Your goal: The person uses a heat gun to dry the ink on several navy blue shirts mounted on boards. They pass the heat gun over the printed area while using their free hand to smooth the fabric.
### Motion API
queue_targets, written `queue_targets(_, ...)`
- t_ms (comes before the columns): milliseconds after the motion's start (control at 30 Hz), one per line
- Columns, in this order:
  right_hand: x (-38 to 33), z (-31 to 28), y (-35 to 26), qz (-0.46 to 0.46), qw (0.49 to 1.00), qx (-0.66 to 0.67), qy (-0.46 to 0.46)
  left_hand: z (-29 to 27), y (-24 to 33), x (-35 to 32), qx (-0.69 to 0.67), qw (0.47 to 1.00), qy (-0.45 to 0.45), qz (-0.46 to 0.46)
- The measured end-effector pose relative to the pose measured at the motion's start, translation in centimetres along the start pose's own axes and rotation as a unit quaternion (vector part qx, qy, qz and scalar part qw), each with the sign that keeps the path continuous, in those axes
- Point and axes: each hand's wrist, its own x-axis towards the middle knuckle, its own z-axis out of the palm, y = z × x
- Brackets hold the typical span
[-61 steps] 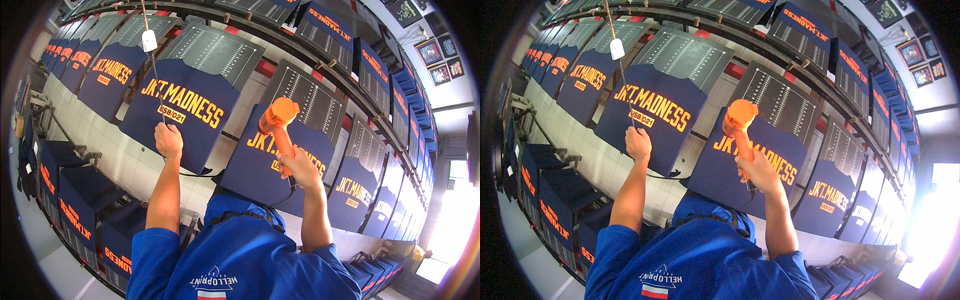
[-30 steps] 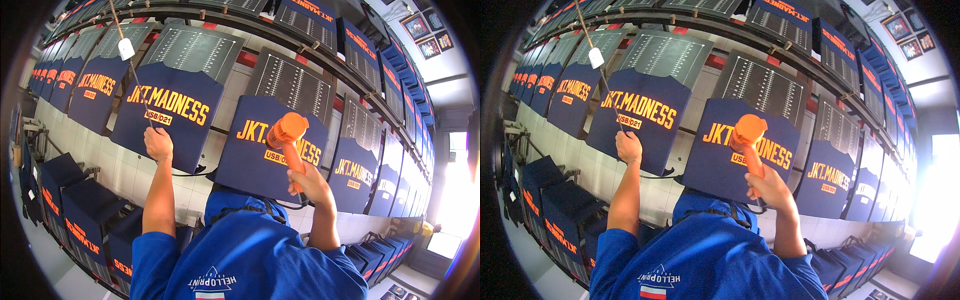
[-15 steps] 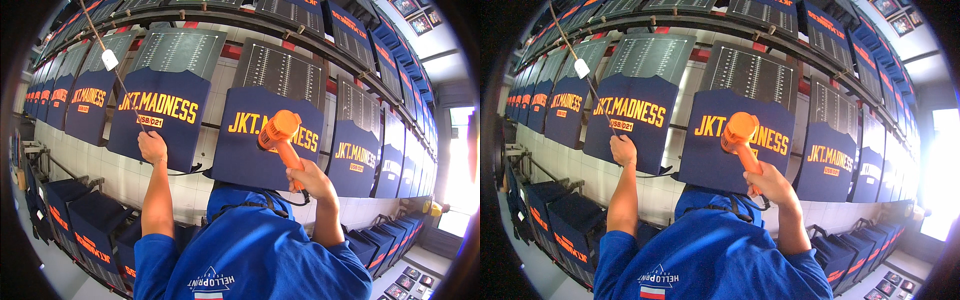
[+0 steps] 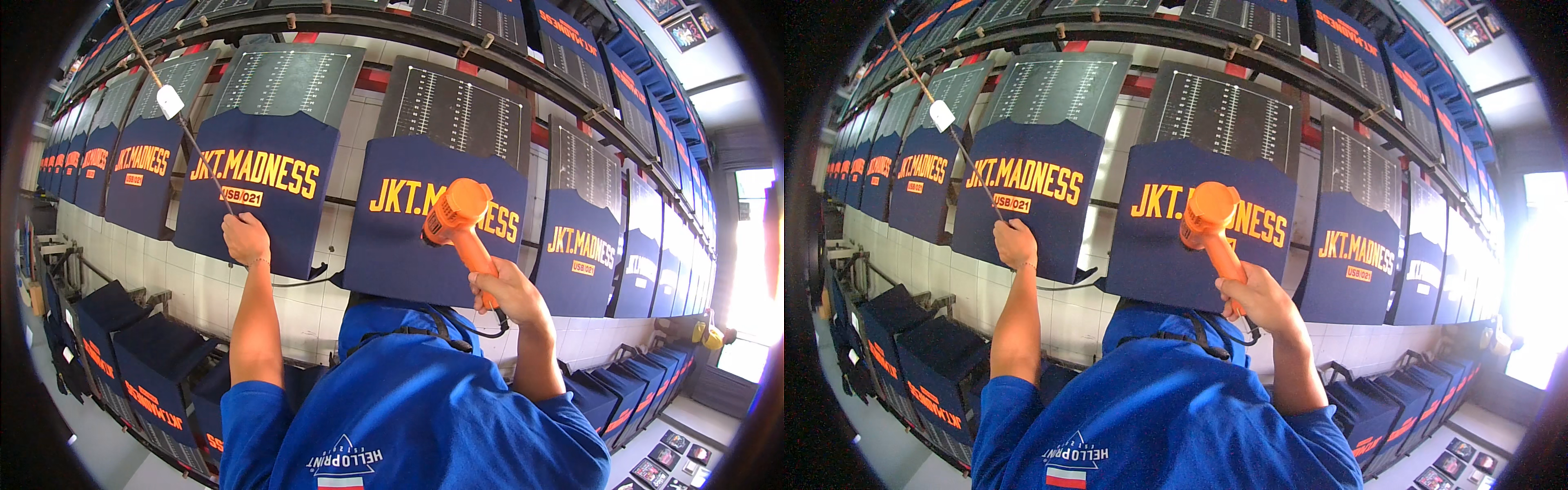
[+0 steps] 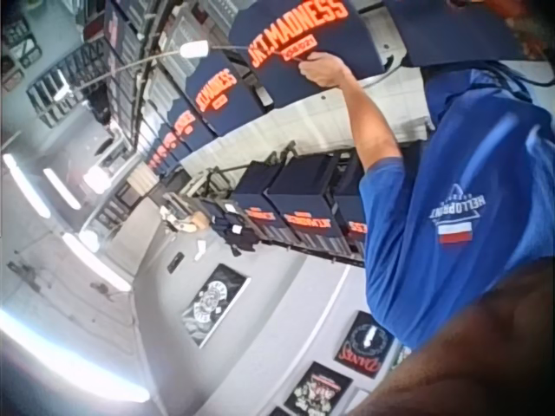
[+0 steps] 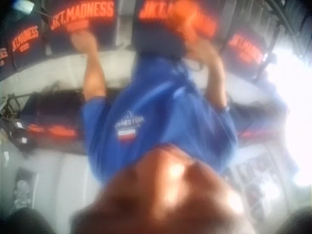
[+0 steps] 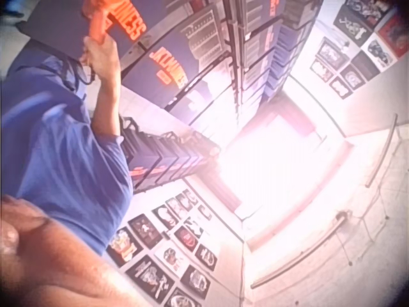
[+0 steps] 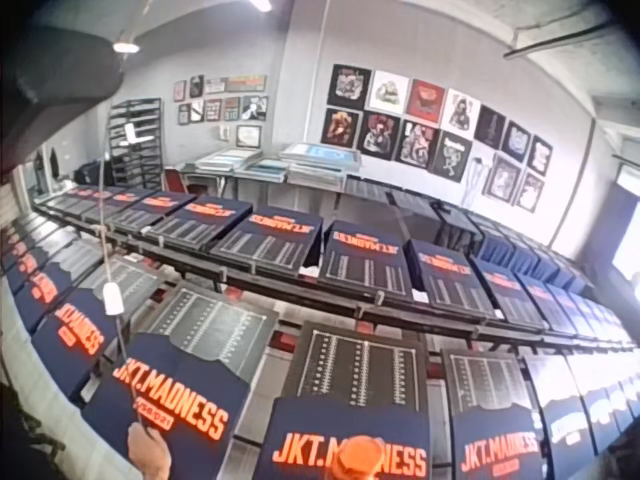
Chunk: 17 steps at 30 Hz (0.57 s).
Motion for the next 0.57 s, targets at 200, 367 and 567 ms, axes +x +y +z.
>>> queue_targets(200,-0.2,-0.8,0.7,0.001,1.000,-0.011,0.012,-0.1,0.1,0.1,0.008,1.000,-0.008,-0.004)
queue_targets(367,-0.7,-1.4,0.9,0.012,1.000,0.009,0.026,0.0,0.0,0.1,0.006,1.000,-0.010,-0.013)
queue_targets(567,-0.8,-1.7,1.8,0.023,0.999,-0.008,0.039,-0.4,0.5,0.0,0.028,0.999,-0.018,-0.009)
